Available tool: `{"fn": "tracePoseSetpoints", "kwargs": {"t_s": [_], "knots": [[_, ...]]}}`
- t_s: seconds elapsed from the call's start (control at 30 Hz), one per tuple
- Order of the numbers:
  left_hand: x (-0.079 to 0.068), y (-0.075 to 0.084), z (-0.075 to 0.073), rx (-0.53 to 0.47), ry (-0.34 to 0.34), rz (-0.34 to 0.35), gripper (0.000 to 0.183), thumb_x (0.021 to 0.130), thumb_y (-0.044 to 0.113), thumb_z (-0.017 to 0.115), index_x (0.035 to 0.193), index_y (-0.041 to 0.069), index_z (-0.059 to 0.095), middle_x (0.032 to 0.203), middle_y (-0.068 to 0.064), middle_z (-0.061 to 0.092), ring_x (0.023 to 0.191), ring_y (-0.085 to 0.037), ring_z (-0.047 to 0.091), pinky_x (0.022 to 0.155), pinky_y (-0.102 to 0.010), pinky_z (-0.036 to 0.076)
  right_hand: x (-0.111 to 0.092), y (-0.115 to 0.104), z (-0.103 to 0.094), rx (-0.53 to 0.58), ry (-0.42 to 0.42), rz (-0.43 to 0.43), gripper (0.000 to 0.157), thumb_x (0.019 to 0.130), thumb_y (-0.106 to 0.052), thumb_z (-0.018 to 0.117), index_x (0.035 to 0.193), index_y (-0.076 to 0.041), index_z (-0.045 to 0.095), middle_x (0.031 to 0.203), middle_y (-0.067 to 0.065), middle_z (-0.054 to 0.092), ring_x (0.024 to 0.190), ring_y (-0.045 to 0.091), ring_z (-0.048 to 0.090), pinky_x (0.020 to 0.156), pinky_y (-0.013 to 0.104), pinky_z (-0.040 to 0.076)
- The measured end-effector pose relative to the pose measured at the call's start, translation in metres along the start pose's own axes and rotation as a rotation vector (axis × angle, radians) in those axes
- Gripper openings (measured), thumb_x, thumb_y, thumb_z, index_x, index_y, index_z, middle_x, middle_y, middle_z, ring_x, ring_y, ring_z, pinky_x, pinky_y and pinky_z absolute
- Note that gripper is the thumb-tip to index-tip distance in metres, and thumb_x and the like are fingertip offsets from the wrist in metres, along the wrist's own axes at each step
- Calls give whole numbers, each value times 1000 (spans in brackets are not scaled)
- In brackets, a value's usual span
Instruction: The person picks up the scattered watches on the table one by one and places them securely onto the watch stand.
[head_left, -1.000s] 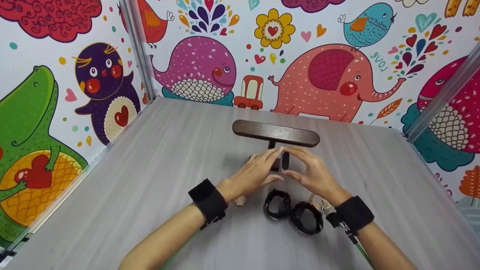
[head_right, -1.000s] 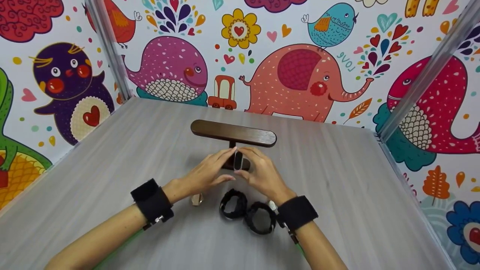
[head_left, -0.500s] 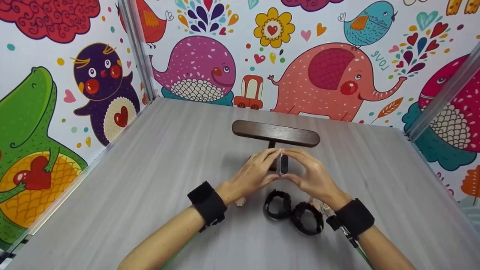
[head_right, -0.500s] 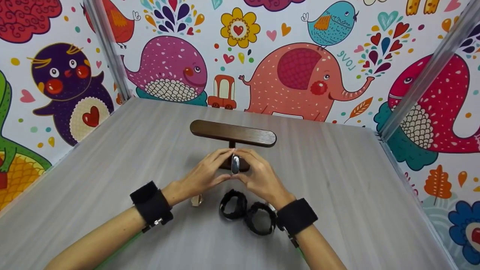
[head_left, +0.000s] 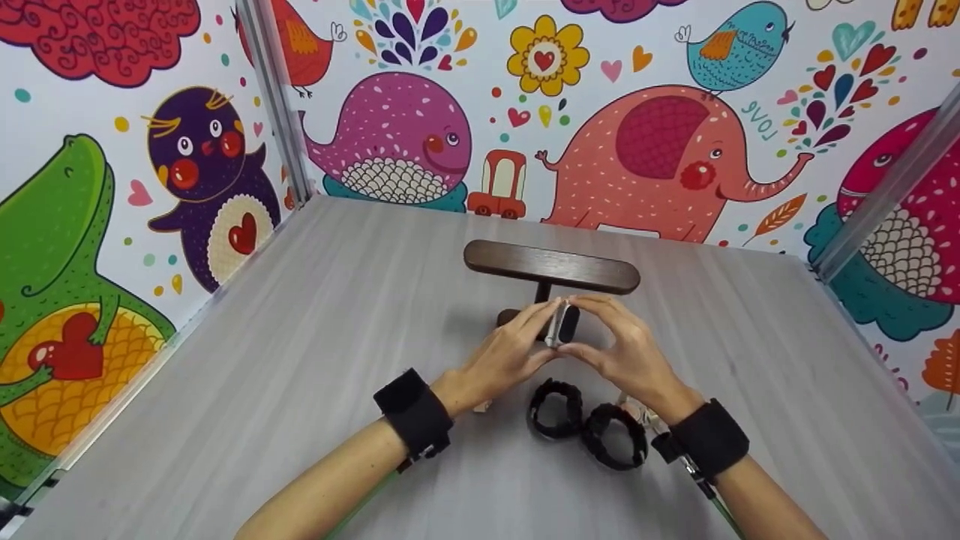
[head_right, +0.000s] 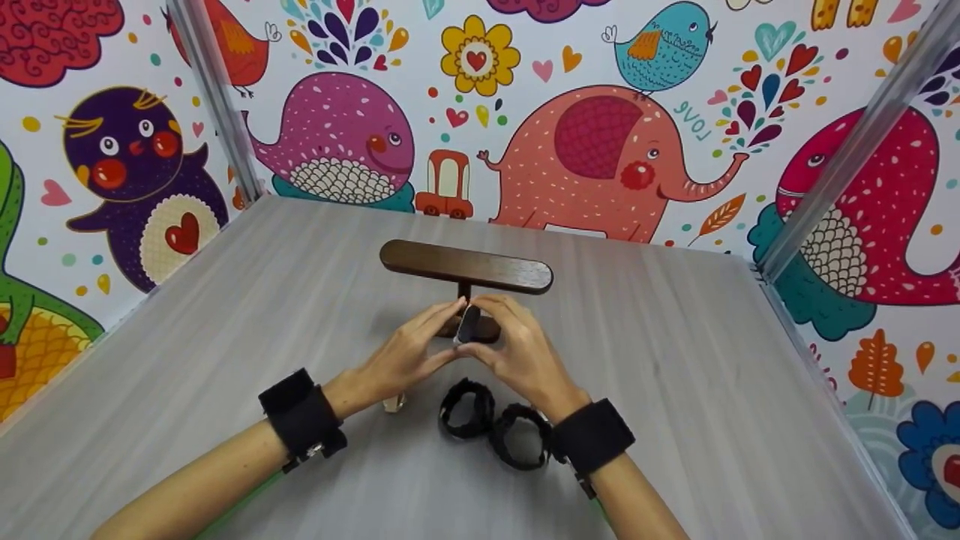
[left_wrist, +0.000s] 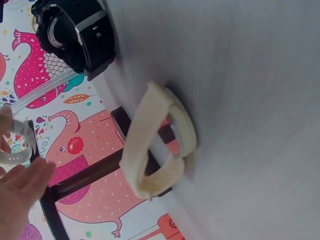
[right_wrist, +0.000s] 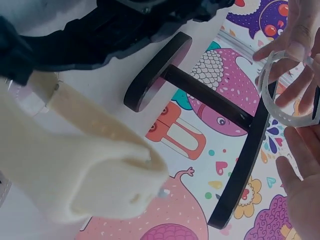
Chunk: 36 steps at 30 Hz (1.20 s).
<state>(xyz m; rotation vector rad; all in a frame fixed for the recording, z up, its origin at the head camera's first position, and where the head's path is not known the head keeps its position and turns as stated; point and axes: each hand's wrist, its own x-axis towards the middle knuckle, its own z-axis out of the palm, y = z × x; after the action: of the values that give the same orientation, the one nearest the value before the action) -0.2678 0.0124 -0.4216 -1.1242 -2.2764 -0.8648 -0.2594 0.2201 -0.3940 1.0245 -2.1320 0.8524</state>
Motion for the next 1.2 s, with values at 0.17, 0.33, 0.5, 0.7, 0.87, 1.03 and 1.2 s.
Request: {"fn": "tracePoseSetpoints", "kwargs": {"t_s": [0.17, 0.33, 0.5, 0.7, 0.87, 1.03, 1.2], "knots": [[-4, 0, -2, -43, 43, 24, 55, 94, 13, 69, 141, -7, 49, 133, -22, 61, 119, -32, 65, 101, -29, 55, -4, -1, -1, 6, 36, 5, 62, 68, -1, 89, 124, 3, 65, 122, 16, 67, 114, 31, 65, 109, 12, 42], [-8, -3, -4, -67, 104, 38, 42, 95, 6, 65, 133, -9, 57, 126, -22, 66, 114, -32, 68, 98, -30, 57, -7, -3, -3, 15, 47, 32, 57, 73, 1, 86, 125, 3, 65, 122, 17, 67, 116, 23, 64, 107, 11, 43], [-9, -5, -8, -74, 139, 45, 39, 98, 2, 60, 133, -13, 56, 123, -24, 67, 110, -32, 70, 94, -31, 59, -9, -5, -3, -1, 78, 38, 52, 75, 3, 84, 123, 3, 66, 117, 16, 68, 111, 23, 65, 105, 11, 44], [-7, -7, -9, -112, 186, 15, 37, 99, 1, 57, 132, -14, 56, 117, -23, 70, 106, -30, 71, 92, -29, 59, -13, -9, -1, -4, 143, 1, 46, 71, 10, 83, 114, 2, 71, 106, 14, 71, 98, 23, 68, 97, 10, 49], [-4, -7, -9, -117, 233, 9, 30, 97, -4, 57, 125, -13, 62, 108, -21, 73, 99, -30, 72, 87, -30, 61, -14, -16, 4, 32, 163, -30, 40, 70, 12, 83, 107, 1, 73, 99, 12, 73, 91, 22, 69, 91, 11, 52], [-3, -6, -11, -130, 223, 5, 29, 97, -7, 55, 124, -13, 63, 110, -23, 73, 102, -32, 73, 88, -32, 61, -14, -21, 5, 72, 98, -4, 49, 70, 6, 85, 116, 0, 70, 107, 13, 71, 102, 19, 68, 99, 11, 49], [0, -2, -13, -160, 211, 7, 30, 98, -7, 53, 126, -12, 63, 118, -25, 71, 109, -33, 71, 93, -32, 59, -9, -23, 6, 86, 36, -58, 70, 65, 2, 89, 129, 5, 63, 123, 18, 67, 117, 21, 64, 106, 15, 47]]}}
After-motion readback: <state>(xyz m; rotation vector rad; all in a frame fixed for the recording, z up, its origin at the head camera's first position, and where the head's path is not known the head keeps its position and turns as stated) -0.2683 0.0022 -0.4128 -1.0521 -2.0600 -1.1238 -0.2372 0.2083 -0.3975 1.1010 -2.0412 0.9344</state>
